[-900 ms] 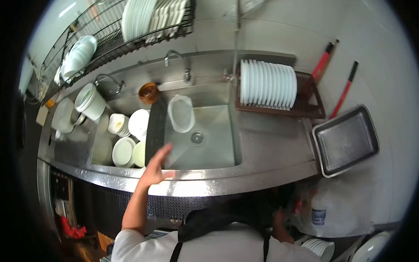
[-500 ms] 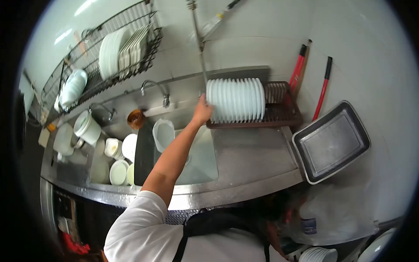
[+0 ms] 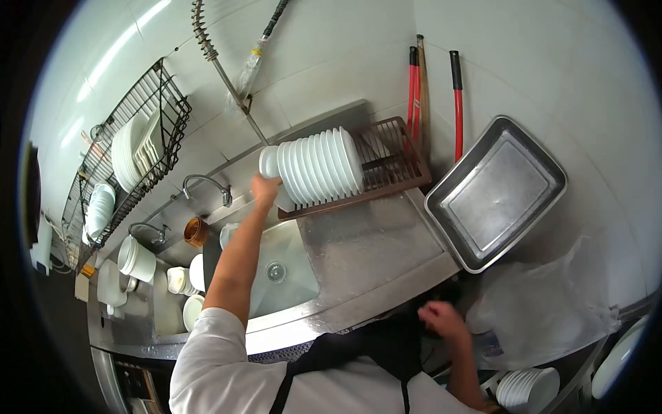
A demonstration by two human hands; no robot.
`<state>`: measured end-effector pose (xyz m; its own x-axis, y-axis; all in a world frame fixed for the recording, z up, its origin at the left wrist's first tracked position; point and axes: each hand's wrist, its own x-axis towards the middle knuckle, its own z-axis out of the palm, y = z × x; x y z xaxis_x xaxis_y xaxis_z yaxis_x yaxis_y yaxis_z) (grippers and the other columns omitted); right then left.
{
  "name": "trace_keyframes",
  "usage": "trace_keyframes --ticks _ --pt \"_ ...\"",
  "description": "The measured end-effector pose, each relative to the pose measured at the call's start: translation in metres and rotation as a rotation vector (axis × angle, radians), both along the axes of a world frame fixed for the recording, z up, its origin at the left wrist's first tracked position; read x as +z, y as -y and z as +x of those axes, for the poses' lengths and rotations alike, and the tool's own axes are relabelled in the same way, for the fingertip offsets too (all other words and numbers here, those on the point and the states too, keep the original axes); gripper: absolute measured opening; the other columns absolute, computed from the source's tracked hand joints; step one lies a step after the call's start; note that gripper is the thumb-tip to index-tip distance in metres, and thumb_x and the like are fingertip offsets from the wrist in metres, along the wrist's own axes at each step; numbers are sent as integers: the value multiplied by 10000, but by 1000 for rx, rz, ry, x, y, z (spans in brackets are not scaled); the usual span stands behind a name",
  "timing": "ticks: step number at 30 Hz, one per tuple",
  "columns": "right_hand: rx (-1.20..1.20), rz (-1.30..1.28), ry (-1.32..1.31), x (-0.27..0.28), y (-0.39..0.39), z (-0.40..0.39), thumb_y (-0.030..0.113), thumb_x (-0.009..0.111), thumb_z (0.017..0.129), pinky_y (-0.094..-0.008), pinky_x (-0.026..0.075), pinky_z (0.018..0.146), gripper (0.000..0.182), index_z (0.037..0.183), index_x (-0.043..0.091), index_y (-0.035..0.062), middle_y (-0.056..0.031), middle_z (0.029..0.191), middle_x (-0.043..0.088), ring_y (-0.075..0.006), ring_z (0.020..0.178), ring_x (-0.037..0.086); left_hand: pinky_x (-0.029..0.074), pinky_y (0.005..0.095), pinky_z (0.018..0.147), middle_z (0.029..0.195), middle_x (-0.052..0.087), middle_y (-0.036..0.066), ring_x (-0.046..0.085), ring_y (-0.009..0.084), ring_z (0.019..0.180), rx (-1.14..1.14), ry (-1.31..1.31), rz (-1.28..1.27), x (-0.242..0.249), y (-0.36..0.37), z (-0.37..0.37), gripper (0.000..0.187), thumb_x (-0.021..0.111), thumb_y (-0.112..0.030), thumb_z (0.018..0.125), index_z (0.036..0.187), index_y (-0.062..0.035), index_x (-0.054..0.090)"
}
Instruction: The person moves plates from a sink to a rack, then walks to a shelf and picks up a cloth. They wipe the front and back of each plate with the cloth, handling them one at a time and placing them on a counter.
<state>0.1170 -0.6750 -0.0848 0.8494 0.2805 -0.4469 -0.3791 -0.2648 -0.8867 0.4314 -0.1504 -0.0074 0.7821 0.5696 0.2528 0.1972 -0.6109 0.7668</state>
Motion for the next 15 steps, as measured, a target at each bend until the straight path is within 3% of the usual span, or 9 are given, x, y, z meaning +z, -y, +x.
trace_keyframes --ticks 3,6,7,8,9,11,13,15 --pt "42 210 310 83 -54 86 224 652 1001 -233 428 604 199 895 666 56 17 701 595 -63 646 534 570 444 835 999 749 222 737 352 919 30 44 -36 42 -1 -30 498 854 -134 666 1092 54 676" --pt "-129 338 584 74 -123 193 209 701 977 -249 497 718 221 1085 655 22 -6 893 643 -58 825 586 579 428 794 971 754 215 746 333 872 -15 168 -57 87 2 -88 467 848 -132 690 1090 42 681" --pt "-221 156 724 71 -146 233 264 726 952 -287 517 741 329 1135 641 4 -46 904 666 -128 823 627 582 423 781 957 756 213 749 325 854 -27 212 -35 101 9 -112 446 845 -130 699 1082 36 686" --pt "-289 -29 913 73 -171 263 309 758 908 -363 537 832 483 1231 616 -21 -144 991 692 -257 919 679 584 418 767 942 757 211 751 317 835 -39 253 -12 113 16 -135 425 841 -128 709 1073 30 690" --pt "-254 -183 994 79 -190 288 293 731 901 -452 512 951 639 1400 501 -32 -265 1199 631 -396 1098 641 585 413 758 931 758 204 753 301 826 -80 257 23 125 24 -161 400 835 -123 722 1067 22 696" --pt "-190 -405 1134 56 -223 340 218 663 920 -496 469 1024 730 1511 329 -51 -325 1367 507 -466 1223 557 587 403 741 908 761 192 757 268 807 -160 264 82 137 41 -211 350 823 -114 747 1054 8 707" --pt "-53 -479 988 67 -239 359 161 605 924 -516 464 1026 756 1536 223 -65 -348 1410 445 -502 1230 530 589 389 736 889 761 172 760 258 801 -256 161 140 128 56 -253 321 815 -101 763 1055 -11 717" --pt "-106 -412 1070 59 -248 375 102 579 905 -536 475 994 724 1523 234 -50 -361 1311 523 -520 1181 555 597 368 736 909 764 133 763 268 820 -428 72 253 102 64 -283 323 817 -78 753 1060 -39 726"
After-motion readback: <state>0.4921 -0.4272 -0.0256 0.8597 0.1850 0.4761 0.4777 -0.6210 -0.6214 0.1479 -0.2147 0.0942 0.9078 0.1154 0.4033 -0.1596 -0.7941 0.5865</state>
